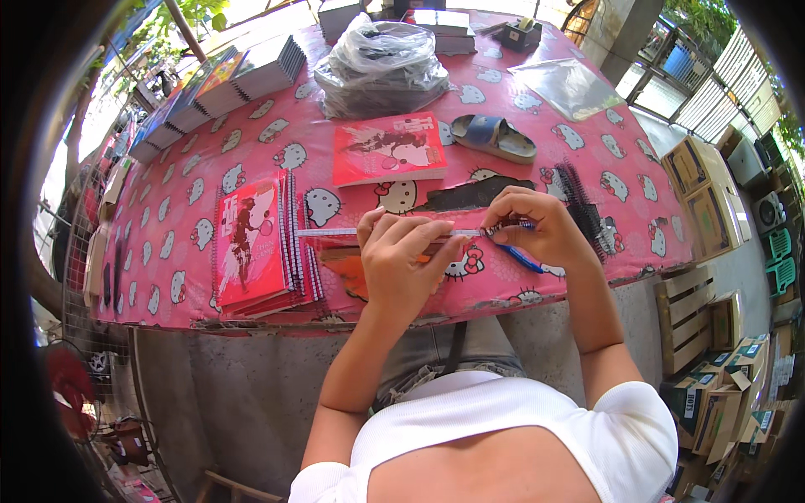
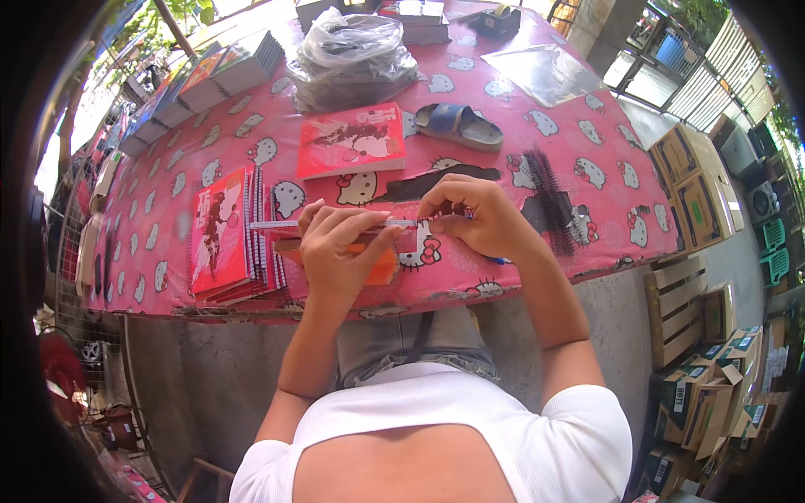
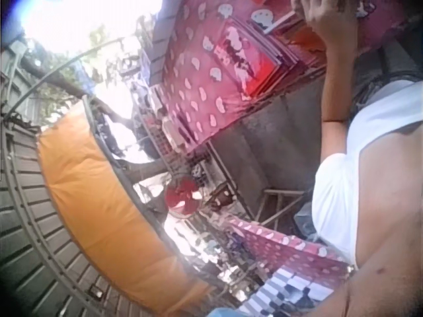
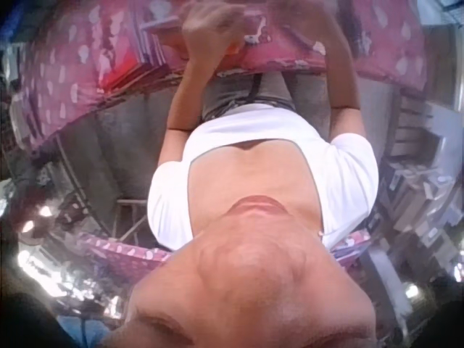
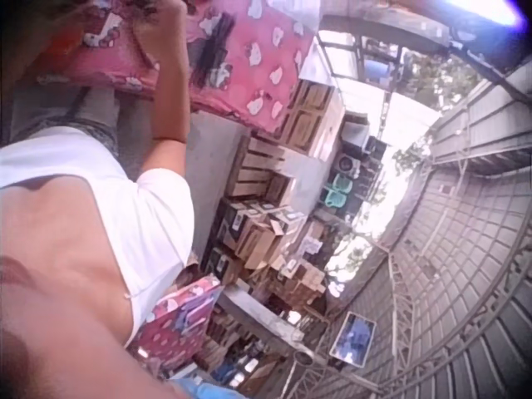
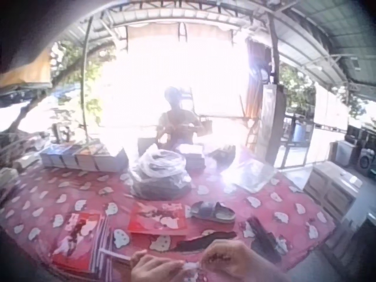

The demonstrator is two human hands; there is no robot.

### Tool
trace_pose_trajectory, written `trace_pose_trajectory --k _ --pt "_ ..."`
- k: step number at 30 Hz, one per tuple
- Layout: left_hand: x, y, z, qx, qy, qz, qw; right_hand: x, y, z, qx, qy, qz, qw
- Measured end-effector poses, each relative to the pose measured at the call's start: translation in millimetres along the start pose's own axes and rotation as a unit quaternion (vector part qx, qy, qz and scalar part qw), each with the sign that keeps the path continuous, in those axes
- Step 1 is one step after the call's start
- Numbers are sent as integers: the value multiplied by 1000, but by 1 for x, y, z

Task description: The person tapes the spines of pink notebooks, uses a small blue tool to trim or press down the tape, and stacks the notebooks on a table.

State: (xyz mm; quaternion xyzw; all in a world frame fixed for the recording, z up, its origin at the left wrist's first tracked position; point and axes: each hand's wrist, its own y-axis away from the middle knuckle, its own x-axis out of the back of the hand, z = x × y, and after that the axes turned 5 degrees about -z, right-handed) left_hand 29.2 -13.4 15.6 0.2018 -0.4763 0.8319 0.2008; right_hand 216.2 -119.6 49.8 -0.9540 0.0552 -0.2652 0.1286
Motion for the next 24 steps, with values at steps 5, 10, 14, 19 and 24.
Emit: trace_pose_trajectory --k 5,10,14,19,24 --pt "-1 -2 4 4 -8 9 1000 0 -1 0 -5 8 -8 1000" --pt "0 -2 3 12 -13 11 1000 -11 5 -13 -108 30 -14 994" --pt "1 1 -1 0 -25 5 1000 -25 7 -12 52 216 84 971" --pt "-3 4 -5 -15 0 9 1000 -33 5 -17 53 270 85 958" --pt "1 3 1 -7 -41 10 999 -38 4 -17 61 256 111 958"
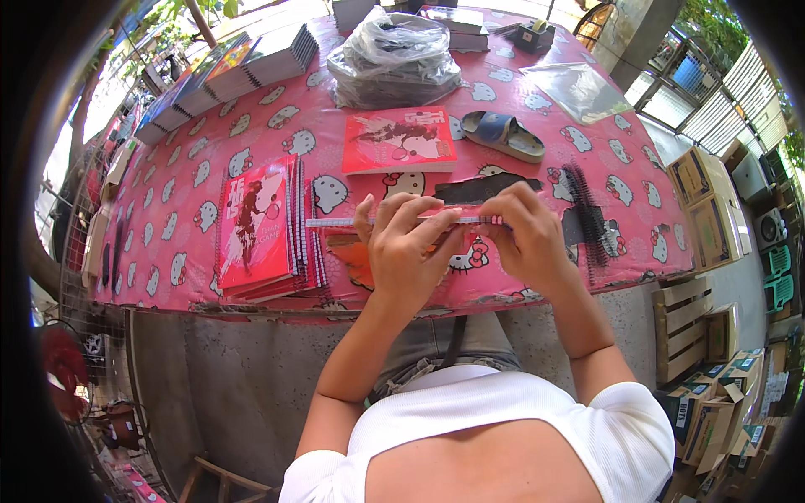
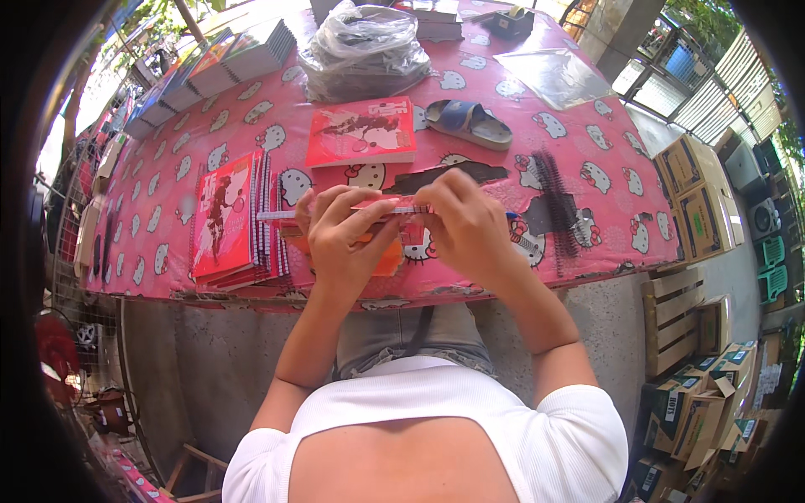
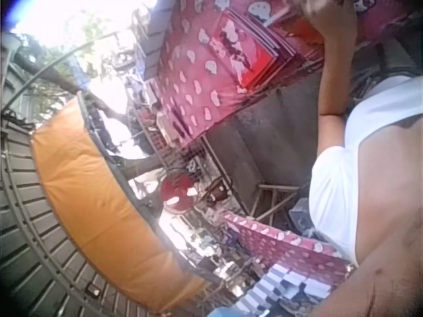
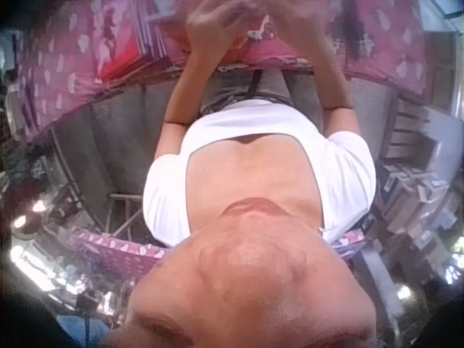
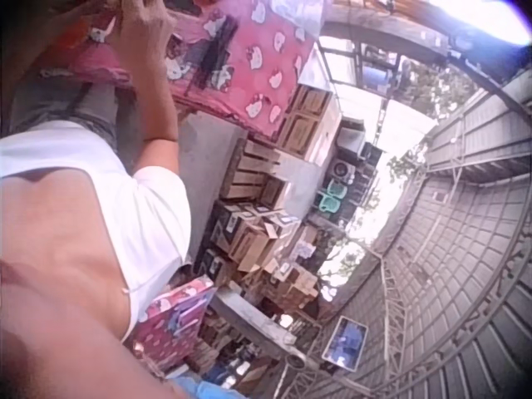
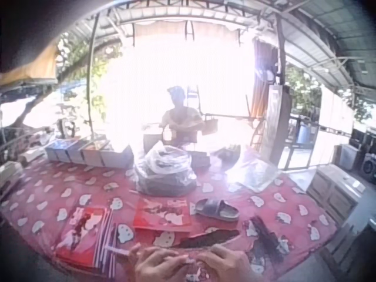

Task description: The person tapes the spines of pink notebooks, uses a small blue tool to trim or press down the tape, and stacks the notebooks on a table.

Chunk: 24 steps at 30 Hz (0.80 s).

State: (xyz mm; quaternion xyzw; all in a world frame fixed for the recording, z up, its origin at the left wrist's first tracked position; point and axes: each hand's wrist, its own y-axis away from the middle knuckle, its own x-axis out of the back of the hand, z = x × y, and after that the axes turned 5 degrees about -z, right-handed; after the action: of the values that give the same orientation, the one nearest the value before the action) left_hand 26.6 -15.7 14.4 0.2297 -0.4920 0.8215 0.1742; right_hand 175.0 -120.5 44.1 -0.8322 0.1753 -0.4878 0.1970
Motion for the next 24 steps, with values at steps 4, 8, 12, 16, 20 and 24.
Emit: trace_pose_trajectory --k 4,8,12,16,20,24 --pt "3 3 2 22 -25 -17 999 -2 -8 -9 -5 14 69 998" --pt "7 8 -5 18 -26 -25 999 12 -31 26 19 -67 -213 975" --pt "2 8 -2 60 21 -8 998 1 -84 167 -130 252 -90 955" --pt "9 0 -8 10 -68 -1 998 -33 -57 239 -232 309 -162 908" --pt "16 7 -22 30 -52 -22 998 -21 -55 165 -185 -15 7 983" --pt "12 2 -18 22 -22 -13 999 -8 -39 107 76 -646 -58 758"
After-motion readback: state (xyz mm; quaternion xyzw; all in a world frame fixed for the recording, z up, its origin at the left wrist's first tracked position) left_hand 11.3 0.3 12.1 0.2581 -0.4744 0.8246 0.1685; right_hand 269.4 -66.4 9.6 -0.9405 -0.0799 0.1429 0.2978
